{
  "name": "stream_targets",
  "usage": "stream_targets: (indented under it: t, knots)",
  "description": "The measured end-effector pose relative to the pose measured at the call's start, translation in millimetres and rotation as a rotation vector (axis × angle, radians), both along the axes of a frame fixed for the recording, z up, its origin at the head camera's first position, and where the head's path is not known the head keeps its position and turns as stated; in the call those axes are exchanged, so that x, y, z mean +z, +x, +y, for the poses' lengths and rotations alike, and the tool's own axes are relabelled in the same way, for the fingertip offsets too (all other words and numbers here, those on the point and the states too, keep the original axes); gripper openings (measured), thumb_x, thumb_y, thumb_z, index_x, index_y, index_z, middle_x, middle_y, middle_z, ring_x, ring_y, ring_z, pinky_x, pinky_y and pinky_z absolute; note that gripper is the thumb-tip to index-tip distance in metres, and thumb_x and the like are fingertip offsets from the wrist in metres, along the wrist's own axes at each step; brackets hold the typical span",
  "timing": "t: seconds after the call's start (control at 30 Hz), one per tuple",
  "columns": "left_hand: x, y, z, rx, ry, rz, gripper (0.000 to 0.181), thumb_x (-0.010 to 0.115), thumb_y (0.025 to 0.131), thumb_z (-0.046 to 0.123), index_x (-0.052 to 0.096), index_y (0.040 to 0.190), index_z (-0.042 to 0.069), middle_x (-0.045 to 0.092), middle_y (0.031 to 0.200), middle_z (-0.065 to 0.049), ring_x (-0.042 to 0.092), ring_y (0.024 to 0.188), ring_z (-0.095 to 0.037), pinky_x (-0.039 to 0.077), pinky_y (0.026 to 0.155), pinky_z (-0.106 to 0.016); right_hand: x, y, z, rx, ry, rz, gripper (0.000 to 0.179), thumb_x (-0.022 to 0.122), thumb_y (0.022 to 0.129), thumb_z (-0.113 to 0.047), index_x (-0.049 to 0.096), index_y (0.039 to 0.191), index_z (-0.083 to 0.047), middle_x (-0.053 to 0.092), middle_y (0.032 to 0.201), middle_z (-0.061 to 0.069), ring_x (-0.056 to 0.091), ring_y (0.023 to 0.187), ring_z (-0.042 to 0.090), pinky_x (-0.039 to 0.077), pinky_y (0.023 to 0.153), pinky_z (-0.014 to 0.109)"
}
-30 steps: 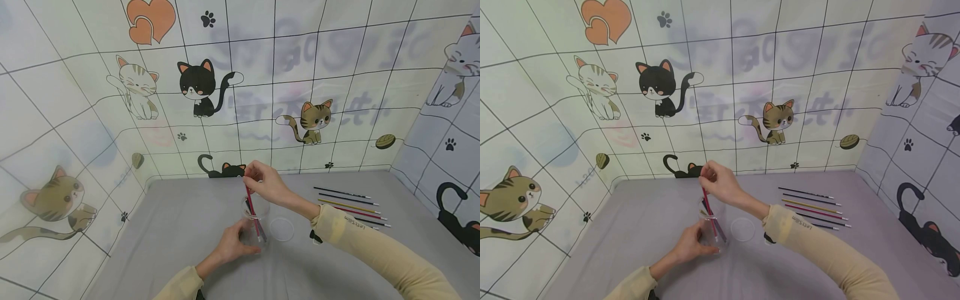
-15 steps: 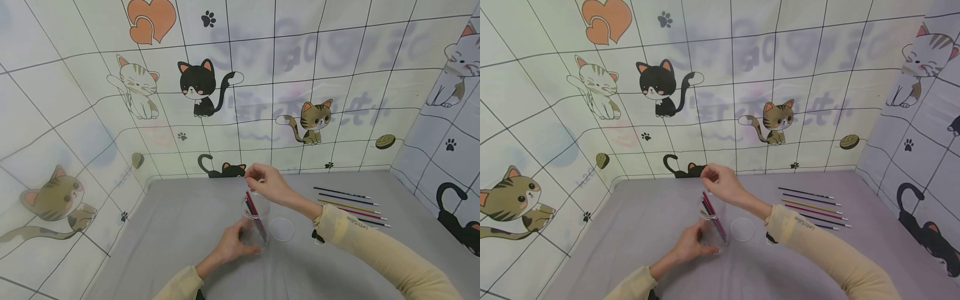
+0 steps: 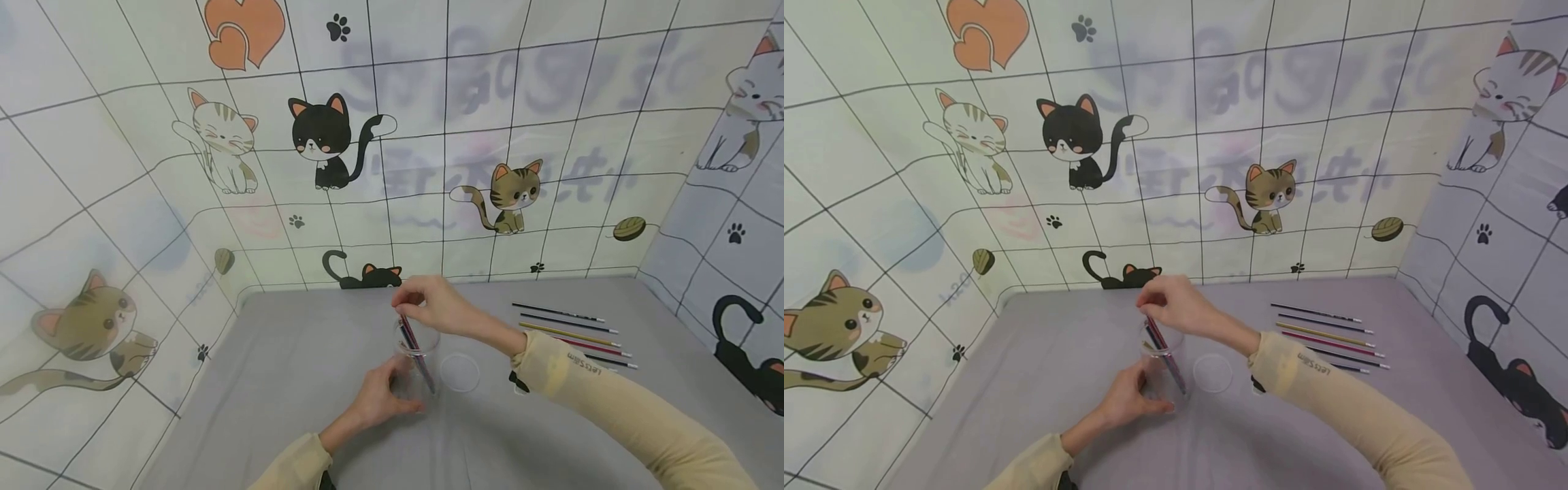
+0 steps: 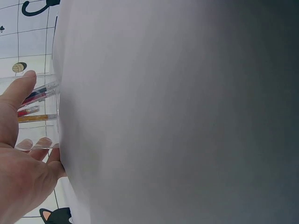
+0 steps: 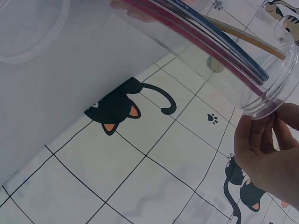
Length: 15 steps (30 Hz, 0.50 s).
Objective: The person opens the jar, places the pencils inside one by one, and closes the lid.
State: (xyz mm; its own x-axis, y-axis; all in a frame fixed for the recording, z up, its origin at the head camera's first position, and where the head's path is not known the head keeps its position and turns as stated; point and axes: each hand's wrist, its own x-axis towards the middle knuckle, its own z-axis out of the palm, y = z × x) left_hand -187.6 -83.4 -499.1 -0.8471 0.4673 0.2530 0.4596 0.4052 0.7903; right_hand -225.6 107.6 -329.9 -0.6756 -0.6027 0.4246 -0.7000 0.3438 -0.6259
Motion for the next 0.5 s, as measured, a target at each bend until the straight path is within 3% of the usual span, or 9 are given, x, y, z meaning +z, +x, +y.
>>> stream_targets:
  t: [0.17,0.27,0.5]
  knots:
    - [-0.6,-0.6,-0.3,-0.003,0.003,0.015,0.066,0.094,0.069,0.025,0.06,0.123,0.008,0.066,0.11,-0.012,0.062,0.101,-0.027,0.054,0.089,-0.046,3.9,1.7,1.4,-0.054,-0.024,-0.068,0.005,0.069,0.091,0.002,0.071,0.093,-0.002,0.069,0.085,0.0,0.063,0.074,0.011,0.055,0.067,0.028]
    - [-1.2,-0.6,-0.3,-0.002,0.01,0.016,0.067,0.094,0.069,0.025,0.06,0.124,0.009,0.066,0.112,-0.012,0.062,0.101,-0.026,0.054,0.09,-0.046,2.8,1.4,3.1,-0.044,0.003,-0.081,0.002,0.069,0.092,0.0,0.071,0.093,-0.001,0.069,0.085,0.0,0.064,0.075,0.011,0.056,0.07,0.029]
    - [-0.3,0.2,0.0,0.004,-0.004,-0.003,0.066,0.094,0.069,0.026,0.06,0.124,0.009,0.066,0.112,-0.011,0.062,0.103,-0.026,0.053,0.092,-0.046,0.4,1.4,2.4,-0.031,0.096,0.025,0.008,0.068,0.096,-0.01,0.072,0.102,-0.008,0.066,0.097,-0.003,0.061,0.086,0.011,0.054,0.079,0.033]
